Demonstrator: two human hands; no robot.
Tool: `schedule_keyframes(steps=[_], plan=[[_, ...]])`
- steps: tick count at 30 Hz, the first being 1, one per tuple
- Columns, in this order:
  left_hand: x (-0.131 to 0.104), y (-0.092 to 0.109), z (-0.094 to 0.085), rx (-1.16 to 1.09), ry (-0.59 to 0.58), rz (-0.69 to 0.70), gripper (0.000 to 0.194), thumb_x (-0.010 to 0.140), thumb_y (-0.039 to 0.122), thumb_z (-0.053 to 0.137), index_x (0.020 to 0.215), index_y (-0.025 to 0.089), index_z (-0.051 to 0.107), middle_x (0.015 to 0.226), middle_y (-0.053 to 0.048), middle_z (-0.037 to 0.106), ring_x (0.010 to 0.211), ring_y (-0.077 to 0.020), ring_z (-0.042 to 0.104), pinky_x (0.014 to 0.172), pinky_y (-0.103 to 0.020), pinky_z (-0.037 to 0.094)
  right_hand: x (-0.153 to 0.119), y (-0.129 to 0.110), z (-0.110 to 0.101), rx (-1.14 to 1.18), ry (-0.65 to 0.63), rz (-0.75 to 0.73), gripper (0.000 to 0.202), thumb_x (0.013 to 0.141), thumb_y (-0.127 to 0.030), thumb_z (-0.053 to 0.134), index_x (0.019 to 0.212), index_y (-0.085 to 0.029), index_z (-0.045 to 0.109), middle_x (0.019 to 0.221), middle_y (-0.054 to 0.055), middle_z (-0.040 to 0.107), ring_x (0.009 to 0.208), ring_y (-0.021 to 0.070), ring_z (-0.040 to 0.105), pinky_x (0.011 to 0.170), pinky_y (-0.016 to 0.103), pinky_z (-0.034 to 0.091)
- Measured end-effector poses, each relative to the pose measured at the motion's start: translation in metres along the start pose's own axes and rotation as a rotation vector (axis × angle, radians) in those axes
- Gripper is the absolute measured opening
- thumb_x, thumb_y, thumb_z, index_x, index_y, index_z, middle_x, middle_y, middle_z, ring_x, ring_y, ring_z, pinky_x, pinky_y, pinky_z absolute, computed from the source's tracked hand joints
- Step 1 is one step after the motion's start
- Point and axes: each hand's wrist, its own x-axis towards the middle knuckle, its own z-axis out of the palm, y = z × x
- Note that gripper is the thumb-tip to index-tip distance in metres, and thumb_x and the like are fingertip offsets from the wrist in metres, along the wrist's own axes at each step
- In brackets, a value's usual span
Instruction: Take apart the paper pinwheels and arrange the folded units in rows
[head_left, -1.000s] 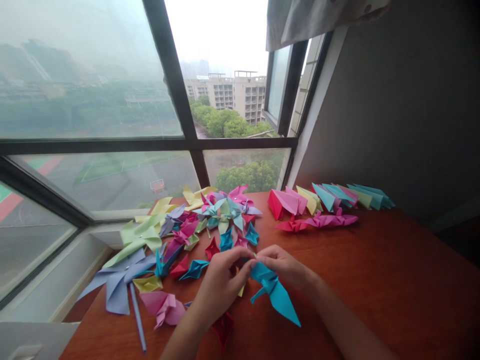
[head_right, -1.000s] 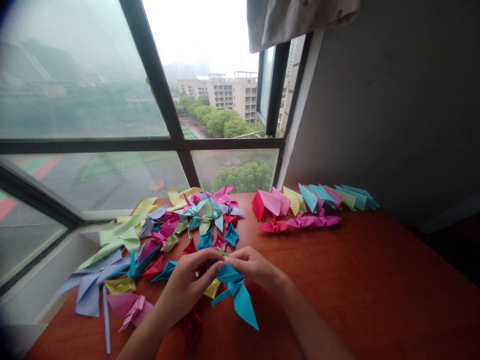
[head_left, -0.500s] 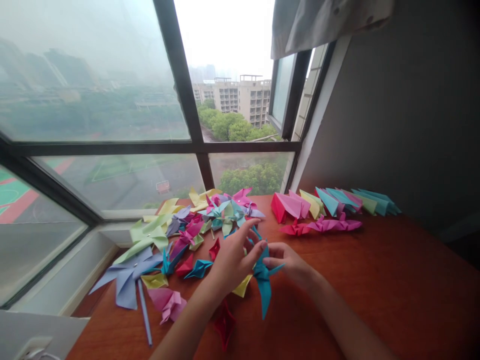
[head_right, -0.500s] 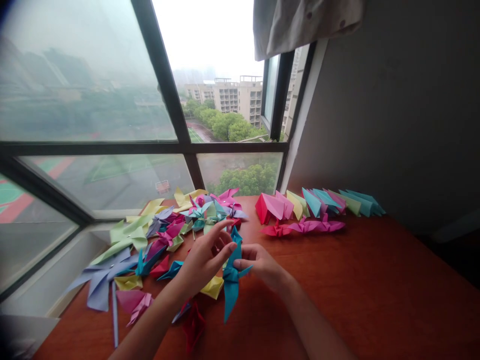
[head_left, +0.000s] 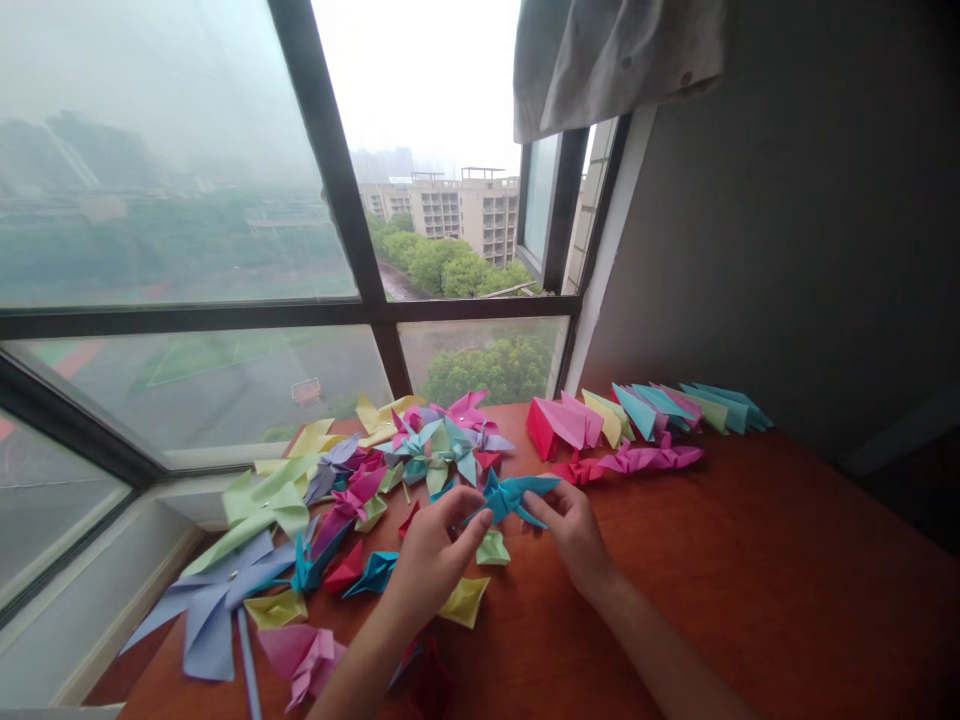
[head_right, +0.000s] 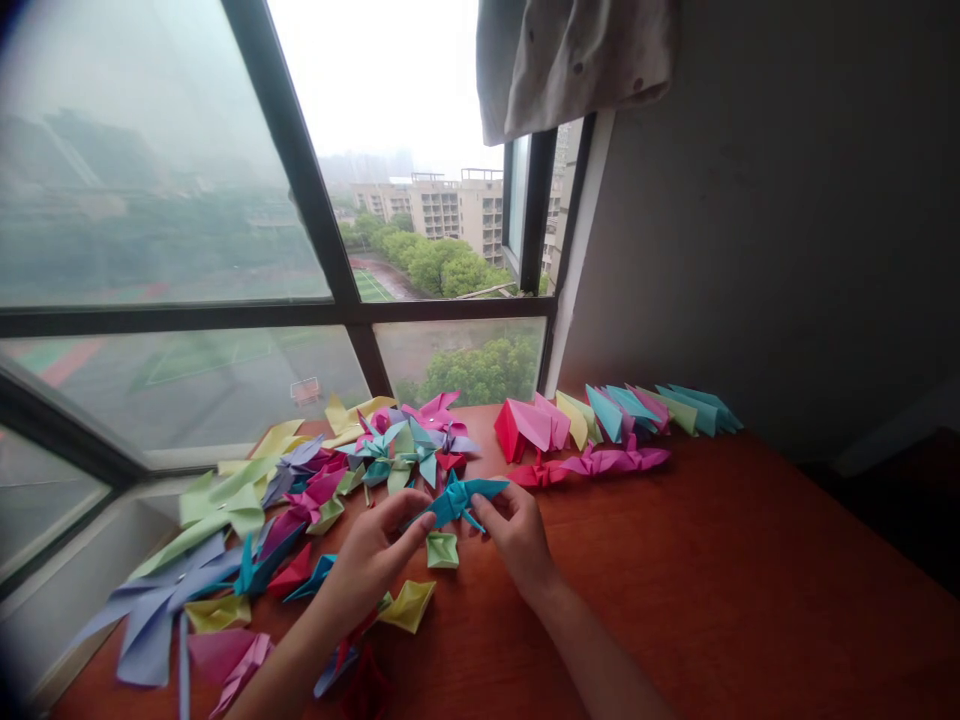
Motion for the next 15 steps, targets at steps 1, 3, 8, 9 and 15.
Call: schedule_keyframes(steps=[1,3,8,9,15], plan=[[0.0,0.0,0.0,0.035,0.0,0.018,0.026,0.088,0.043,0.059,0.087,0.018,0.068,0.08,-0.005,0.07,0.074,-0.0203,0.063,0.065,-0.026,0.047,-0.002,0.0,0.001,-0.005,-0.031,0.0,0.033,0.076,-0.05,0.072,0.078,-0.017,0.066,0.063,0.002,0.065,0.053,0.0137,0.057,0.049,0.025,0.042],[0.0,-0.001,0.0,0.087,-0.005,0.048,0.023,0.087,0.039,0.059,0.085,0.019,0.069,0.079,-0.004,0.07,0.072,-0.0197,0.062,0.063,-0.025,0.046,-0.005,-0.001,0.003,-0.016,-0.102,-0.002,0.032,0.077,-0.049,0.072,0.079,-0.017,0.068,0.065,0.002,0.065,0.056,0.0138,0.057,0.052,0.025,0.044],[-0.001,0.0,-0.002,0.118,-0.012,0.066,0.021,0.088,0.035,0.059,0.082,0.02,0.071,0.075,-0.003,0.07,0.067,-0.0181,0.061,0.061,-0.025,0.044,-0.007,-0.009,0.005,-0.063,-0.193,-0.06,0.027,0.08,-0.044,0.071,0.078,-0.018,0.067,0.071,0.0,0.06,0.066,0.0131,0.054,0.061,0.024,0.043],[-0.001,0.0,-0.002,0.109,-0.016,0.059,0.022,0.088,0.036,0.06,0.081,0.019,0.071,0.074,-0.003,0.069,0.066,-0.0177,0.06,0.06,-0.024,0.043,-0.007,-0.01,0.004,-0.072,-0.197,-0.075,0.026,0.081,-0.044,0.071,0.077,-0.018,0.067,0.072,0.0,0.059,0.068,0.0133,0.053,0.063,0.024,0.043],[-0.001,-0.007,0.005,-0.14,-0.121,-0.018,0.029,0.089,0.043,0.06,0.082,0.016,0.068,0.075,-0.004,0.066,0.068,-0.0172,0.059,0.062,-0.023,0.045,-0.004,-0.004,-0.001,0.085,-0.167,0.026,0.027,0.081,-0.042,0.071,0.071,-0.018,0.064,0.065,-0.001,0.055,0.062,0.0117,0.048,0.06,0.024,0.04]])
